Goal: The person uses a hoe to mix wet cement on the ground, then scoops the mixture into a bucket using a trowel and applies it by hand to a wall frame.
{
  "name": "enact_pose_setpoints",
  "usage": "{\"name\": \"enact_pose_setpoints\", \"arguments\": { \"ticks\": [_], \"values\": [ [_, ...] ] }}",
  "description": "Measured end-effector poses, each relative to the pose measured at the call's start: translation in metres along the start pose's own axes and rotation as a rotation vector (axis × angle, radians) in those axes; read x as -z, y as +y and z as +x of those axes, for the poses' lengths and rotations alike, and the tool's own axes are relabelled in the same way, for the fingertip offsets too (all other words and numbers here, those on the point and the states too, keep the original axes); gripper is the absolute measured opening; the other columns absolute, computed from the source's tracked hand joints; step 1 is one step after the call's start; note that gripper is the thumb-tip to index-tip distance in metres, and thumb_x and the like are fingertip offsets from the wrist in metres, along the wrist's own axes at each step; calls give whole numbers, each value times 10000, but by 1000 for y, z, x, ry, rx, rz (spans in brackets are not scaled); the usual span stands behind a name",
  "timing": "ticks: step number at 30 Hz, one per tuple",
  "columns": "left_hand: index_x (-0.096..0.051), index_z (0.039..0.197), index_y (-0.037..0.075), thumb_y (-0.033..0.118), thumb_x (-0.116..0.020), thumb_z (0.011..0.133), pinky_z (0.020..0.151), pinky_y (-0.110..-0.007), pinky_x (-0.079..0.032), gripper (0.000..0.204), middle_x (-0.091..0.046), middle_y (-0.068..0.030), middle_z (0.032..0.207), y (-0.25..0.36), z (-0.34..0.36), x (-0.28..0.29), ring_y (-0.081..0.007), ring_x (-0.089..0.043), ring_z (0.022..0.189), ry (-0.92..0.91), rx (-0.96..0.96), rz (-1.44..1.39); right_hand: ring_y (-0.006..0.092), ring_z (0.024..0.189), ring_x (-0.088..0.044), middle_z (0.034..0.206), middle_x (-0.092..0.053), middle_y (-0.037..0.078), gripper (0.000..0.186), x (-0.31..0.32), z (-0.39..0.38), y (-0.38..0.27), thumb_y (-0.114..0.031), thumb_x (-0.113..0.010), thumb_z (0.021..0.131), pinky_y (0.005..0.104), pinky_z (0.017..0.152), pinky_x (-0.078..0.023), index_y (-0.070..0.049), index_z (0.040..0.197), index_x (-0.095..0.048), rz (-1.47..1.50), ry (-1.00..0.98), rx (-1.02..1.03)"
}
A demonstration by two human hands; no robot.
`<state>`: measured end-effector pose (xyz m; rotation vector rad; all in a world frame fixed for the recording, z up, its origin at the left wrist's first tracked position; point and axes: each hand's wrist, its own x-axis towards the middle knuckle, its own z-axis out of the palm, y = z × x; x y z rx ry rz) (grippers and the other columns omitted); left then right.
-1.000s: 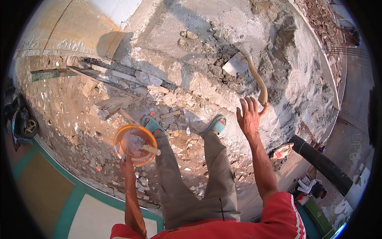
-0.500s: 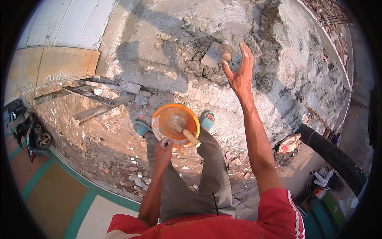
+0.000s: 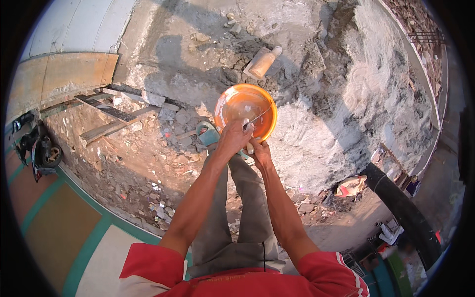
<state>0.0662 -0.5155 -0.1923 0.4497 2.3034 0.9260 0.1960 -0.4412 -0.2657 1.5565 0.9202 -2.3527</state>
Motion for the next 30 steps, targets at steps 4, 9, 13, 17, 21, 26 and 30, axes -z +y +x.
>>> {"name": "enact_pose_setpoints", "arguments": {
  "ticks": [4, 9, 13, 17, 21, 26, 30],
  "values": [
    [-610, 970, -41, 230, -583, 864, 768, -488, -474, 292, -632, -243, 911, 3, 50, -20, -420, -604, 885, -190, -97, 80, 221, 850, -658, 1002, -625, 95, 405, -9, 42, -14, -271, -674, 882, 408, 704, -619, 2, 1139, -520, 117, 96, -25],
    [-614, 949, -28, 200, -570, 855, 780, -473, -471, 251, -624, -216, 884, -17, 53, -45, -393, -596, 880, -69, -292, 82, 241, 883, -665, 1063, -626, 131, 420, -8, 50, -5, -306, -606, 930, 407, 722, -614, 15, 1180, -505, 207, 110, -65],
    [-634, 893, 7, 200, -575, 826, 806, -465, -469, 213, -639, -188, 885, -17, 54, -53, -357, -604, 884, -14, -320, 33, 239, 865, -671, 1080, -629, 132, 414, -2, 54, 1, -309, -593, 940, 386, 711, -606, 15, 1182, -508, 310, 106, -38],
    [-636, 952, 21, 215, -563, 848, 822, -436, -465, 232, -624, -166, 888, -39, 60, -55, -330, -584, 924, 14, -346, 66, 233, 858, -674, 1076, -631, 130, 392, -18, 56, 7, -300, -577, 949, 367, 683, -599, 12, 1178, -514, 297, 161, -46],
    [-643, 951, 44, 208, -564, 817, 835, -422, -467, 226, -631, -157, 949, -37, 61, -57, -313, -583, 946, -70, -270, 64, 222, 942, -655, 1134, -619, 115, 317, -11, 59, 11, -207, -565, 945, 342, 745, -579, -30, 1204, -519, 383, 112, -56],
    [-637, 960, 47, 200, -594, 776, 842, -404, -476, 243, -617, -140, 1012, -33, 52, -32, -303, -573, 984, -294, -165, 195, 217, 974, -639, 1148, -613, 109, 326, -19, 52, 18, -153, -566, 933, 325, 796, -558, -39, 1231, -500, 470, 26, -109],
    [-626, 995, 34, 203, -594, 803, 845, -405, -475, 258, -598, -146, 1006, -46, 45, -18, -308, -566, 963, -318, -180, 169, 213, 975, -631, 1135, -611, 108, 351, -35, 47, 28, -144, -570, 924, 321, 815, -544, -31, 1244, -480, 385, 37, -149]
  ]
}}
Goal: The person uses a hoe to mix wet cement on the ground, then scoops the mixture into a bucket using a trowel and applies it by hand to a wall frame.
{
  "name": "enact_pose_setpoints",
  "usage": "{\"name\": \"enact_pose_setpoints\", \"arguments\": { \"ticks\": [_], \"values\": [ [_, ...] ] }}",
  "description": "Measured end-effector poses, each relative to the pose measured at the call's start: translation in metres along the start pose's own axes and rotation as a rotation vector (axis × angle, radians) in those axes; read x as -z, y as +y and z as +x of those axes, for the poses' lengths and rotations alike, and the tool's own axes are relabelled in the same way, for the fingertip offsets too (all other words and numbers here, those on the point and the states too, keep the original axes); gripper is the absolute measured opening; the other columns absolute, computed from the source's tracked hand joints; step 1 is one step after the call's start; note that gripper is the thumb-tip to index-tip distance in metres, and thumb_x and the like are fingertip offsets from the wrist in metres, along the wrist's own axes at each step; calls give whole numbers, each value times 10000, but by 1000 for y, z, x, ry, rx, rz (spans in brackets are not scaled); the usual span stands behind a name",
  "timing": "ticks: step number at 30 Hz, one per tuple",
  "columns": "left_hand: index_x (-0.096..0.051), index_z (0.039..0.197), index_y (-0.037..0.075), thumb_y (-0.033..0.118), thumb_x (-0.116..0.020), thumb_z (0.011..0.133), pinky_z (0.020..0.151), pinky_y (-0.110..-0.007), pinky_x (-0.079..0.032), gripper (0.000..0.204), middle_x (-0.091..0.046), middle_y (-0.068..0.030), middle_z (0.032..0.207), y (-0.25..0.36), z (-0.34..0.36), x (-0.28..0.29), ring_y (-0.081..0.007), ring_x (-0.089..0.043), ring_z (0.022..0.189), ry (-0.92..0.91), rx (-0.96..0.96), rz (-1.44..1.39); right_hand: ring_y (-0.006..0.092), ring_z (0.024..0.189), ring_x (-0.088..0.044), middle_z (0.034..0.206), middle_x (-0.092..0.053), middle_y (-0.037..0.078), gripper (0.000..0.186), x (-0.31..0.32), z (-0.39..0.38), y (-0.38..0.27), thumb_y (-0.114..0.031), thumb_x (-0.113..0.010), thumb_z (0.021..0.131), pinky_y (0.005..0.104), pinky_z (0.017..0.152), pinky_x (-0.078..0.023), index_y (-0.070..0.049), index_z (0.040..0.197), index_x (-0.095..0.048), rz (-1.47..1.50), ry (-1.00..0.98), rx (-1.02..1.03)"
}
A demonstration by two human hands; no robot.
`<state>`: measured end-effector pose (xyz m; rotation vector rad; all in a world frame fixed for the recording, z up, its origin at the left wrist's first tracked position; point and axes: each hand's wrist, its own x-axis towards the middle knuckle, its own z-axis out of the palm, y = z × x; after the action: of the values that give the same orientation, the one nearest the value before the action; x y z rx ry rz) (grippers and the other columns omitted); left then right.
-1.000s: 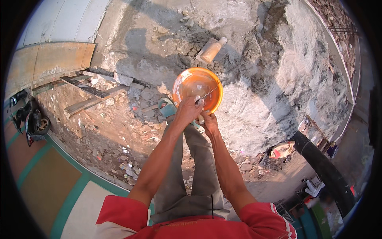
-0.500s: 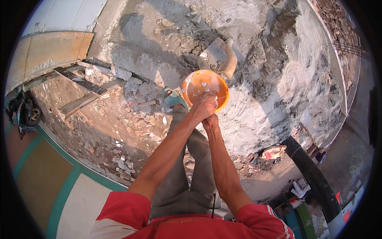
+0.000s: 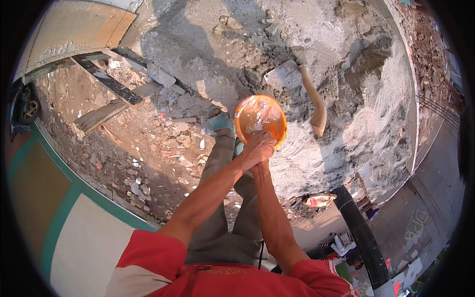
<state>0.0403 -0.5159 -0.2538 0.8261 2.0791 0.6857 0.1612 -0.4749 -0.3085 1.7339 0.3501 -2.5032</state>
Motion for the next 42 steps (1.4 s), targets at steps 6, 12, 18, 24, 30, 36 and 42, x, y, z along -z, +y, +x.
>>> {"name": "enact_pose_setpoints", "arguments": {
  "ticks": [6, 12, 18, 24, 30, 36, 42],
  "values": [
    [-610, 1047, 15, 208, -594, 844, 850, -407, -475, 281, -570, -156, 997, -11, -43, 27, -315, -557, 933, 56, 74, -145, 206, 975, -620, 1117, -608, 107, 389, -9, -15, 23, -129, -576, 911, 315, 844, -524, -18, 1263, -452, -329, 13, 1],
    [-634, 933, 9, 155, -588, 844, 775, -359, -478, 177, -603, -127, 855, -50, -132, 60, -280, -598, 844, 314, 431, -559, 211, 1133, -544, 1237, -552, 104, 398, -8, -11, -4, -100, -525, 937, 418, 909, -477, -54, 1319, -423, -802, -48, -203],
    [-580, 883, -21, 135, -516, 882, 703, -323, -431, 169, -571, -56, 797, -127, -182, 25, -159, -519, 738, 757, 854, -1056, 379, 1322, -382, 1469, -279, 236, 701, -84, -3, -167, -394, -506, 958, 527, 1051, -406, 18, 1442, -210, -221, 139, 281],
    [-499, 722, 87, 203, -552, 863, 607, -288, -325, 190, -433, 16, 689, -208, -172, -3, -97, -410, 659, 1160, 1041, -1362, 307, 931, -645, 1068, -587, 225, 414, -158, 15, -277, -235, -614, 904, 443, 785, -600, 73, 1151, -491, -665, 0, 11],
    [-497, 852, 90, 274, -593, 849, 814, -325, -422, 207, -481, -24, 854, -292, -230, -28, -164, -490, 808, 1369, 1133, -1681, 272, 713, -654, 841, -588, 160, 272, -111, 15, -203, -102, -633, 855, 357, 488, -590, 72, 1004, -486, -944, 345, -116],
    [-486, 1002, 59, 310, -595, 836, 990, -408, -403, 320, -476, -72, 1025, -351, -246, -54, -232, -506, 1037, 1468, 1025, -1823, 182, 593, -593, 723, -545, 82, 242, -79, 51, -175, -140, -670, 855, 290, 402, -499, 18, 959, -519, -696, 254, -43],
    [-482, 1182, 9, 237, -589, 854, 1029, -404, -399, 413, -516, -97, 1134, -394, -249, -58, -254, -513, 1138, 1635, 1124, -1816, 122, 464, -499, 663, -512, 44, 148, -106, 48, -169, -54, -650, 818, 256, 377, -442, -30, 879, -518, -708, 311, 41]
  ]
}}
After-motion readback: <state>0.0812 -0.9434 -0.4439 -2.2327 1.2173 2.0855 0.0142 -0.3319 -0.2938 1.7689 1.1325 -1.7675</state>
